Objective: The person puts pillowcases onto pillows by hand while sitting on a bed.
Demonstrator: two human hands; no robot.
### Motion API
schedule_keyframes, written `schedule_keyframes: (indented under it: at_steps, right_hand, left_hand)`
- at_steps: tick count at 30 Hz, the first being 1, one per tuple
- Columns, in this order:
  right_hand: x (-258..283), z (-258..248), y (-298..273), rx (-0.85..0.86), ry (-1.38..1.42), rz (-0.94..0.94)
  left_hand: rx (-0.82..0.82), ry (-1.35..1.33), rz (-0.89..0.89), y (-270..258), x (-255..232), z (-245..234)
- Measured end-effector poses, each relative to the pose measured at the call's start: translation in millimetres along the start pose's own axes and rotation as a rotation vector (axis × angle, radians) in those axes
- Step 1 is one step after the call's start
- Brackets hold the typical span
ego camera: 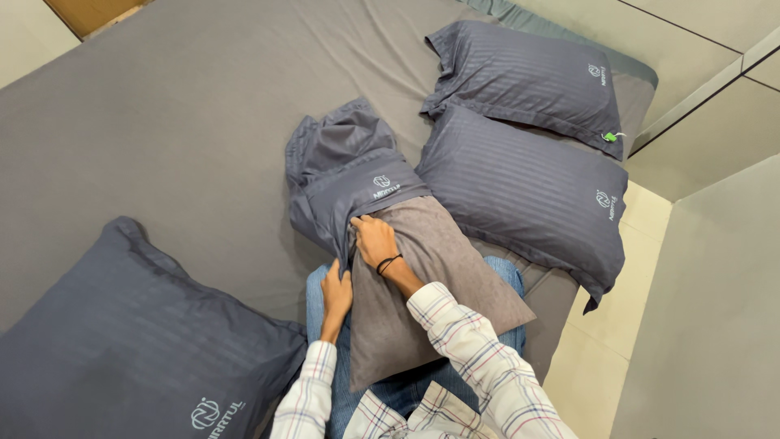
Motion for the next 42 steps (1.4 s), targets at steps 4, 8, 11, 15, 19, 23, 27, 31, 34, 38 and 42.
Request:
schedule_keyframes:
  at_steps: [4,8,11,15,19,23,27,31,34,38,42]
  right_hand:
    - [6.8,5.8,-10.4,0.011,0.022,0.029]
    - [24.6,-6.9,-28.7,0.207,-0.016,-0.071]
    - [25.2,-30.7,-43.6,0.283,0.035,-0.187]
    - [14.9,-37.2,-57.7,0.382,0.07,-0.121]
    - [16.1,-21.1,-66.0,0.218,-0.022,-0.188]
    - [11.1,-7.4,-71.5,0.184,-0.062,-0.156]
    - [3.0,8.3,-64.1,0.162,-0.137,-0.164]
    - [1.7,12.2,-65.4,0.198,-0.178,-0.195]
    - [-2.7,-17.4,-65.2,0.228,-0.018,-0.25]
    - [-34.7,-54.1,-46.0,0.492,0.345,0.022]
    - [-103.9,-77.1,-19.3,-0.172,0.15,0.438]
  left_hand:
    - [0.119,0.069,-0.136,-14.4,-21.5,-19.9]
    - [0.413,0.545,-0.354,-5.4,-86.2,-51.6]
    - [0.251,0.598,-0.216,13.6,-134.3,-75.0]
    - [-0.092,0.464,0.254,33.4,-157.6,-84.7]
    - [0.07,0.429,0.399,41.2,-132.0,-61.8]
    - [0.068,0.469,0.128,44.4,-92.2,-47.6]
    - [0.128,0.282,-0.134,28.5,-93.6,-41.3]
    - [0.146,0.211,0.075,9.2,-120.7,-37.7]
    - [0.076,0.288,0.176,26.6,-132.2,-53.2]
    - [0.047,0.408,0.341,50.3,-146.8,-52.5]
    - [0.026,0.562,0.586,67.9,-142.0,-31.0]
Point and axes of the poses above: each hand's wrist, its own y-axis towards the middle knuckle, its own z-axis out of the palm, x = y × z, the point moved 3 cm from there along y, towards the middle knuckle, and after that the axes turned 7 degrees about z, right-handed, at the moved point
